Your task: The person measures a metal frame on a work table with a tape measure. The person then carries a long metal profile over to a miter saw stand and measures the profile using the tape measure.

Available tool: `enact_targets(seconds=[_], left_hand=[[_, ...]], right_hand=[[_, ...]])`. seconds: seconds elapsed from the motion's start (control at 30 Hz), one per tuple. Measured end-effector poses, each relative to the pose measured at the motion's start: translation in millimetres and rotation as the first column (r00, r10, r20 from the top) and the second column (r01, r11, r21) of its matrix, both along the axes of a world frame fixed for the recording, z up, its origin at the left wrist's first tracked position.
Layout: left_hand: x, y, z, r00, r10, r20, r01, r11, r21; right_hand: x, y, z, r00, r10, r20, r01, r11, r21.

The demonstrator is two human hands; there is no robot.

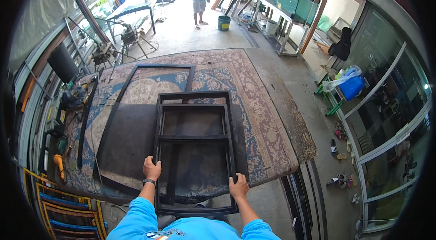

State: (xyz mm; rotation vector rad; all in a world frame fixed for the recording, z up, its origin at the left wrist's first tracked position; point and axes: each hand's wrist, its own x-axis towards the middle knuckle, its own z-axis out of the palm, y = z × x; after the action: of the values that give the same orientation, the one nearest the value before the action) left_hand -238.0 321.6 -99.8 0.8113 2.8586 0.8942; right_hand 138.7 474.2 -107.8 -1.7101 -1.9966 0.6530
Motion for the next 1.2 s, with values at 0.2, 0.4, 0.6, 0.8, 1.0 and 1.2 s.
enact_targets(seconds=[0.2, 0.4, 0.6, 0.8, 1.0, 1.2], left_hand=[[0.0, 0.2, -0.2, 1.000, 0.003, 0.025, -0.003, 1.000, -0.011], [-0.1, 0.4, 0.1, 0.999, 0.004, 0.036, -0.004, 1.000, -0.007], [0.6, -0.1, 1.7, 1.000, 0.005, 0.020, -0.005, 1.000, 0.008], [0.1, -1.0, 2.4, 1.000, -0.001, 0.026, 0.001, 1.000, 0.010], [-0.1, -0.8, 2.5, 1.000, -0.001, 0.029, 0.000, 1.000, 0.019], [-0.2, -1.1, 3.0, 0.999, 0.002, 0.035, -0.003, 1.000, 0.024]], right_hand=[[0.1, -1.2, 2.2, 1.000, 0.004, -0.017, -0.003, 1.000, 0.023], [-0.4, -1.4, 5.2, 1.000, -0.002, -0.008, 0.002, 1.000, 0.009], [-1.0, -1.5, 4.8, 1.000, -0.004, -0.002, 0.004, 1.000, 0.004], [-1.6, -2.1, 4.8, 1.000, -0.014, -0.010, 0.014, 1.000, 0.008], [-2.3, -2.7, 7.0, 1.000, -0.020, -0.004, 0.020, 1.000, -0.006], [-1.9, -2.1, 4.1, 1.000, -0.021, -0.013, 0.021, 1.000, -0.001]])
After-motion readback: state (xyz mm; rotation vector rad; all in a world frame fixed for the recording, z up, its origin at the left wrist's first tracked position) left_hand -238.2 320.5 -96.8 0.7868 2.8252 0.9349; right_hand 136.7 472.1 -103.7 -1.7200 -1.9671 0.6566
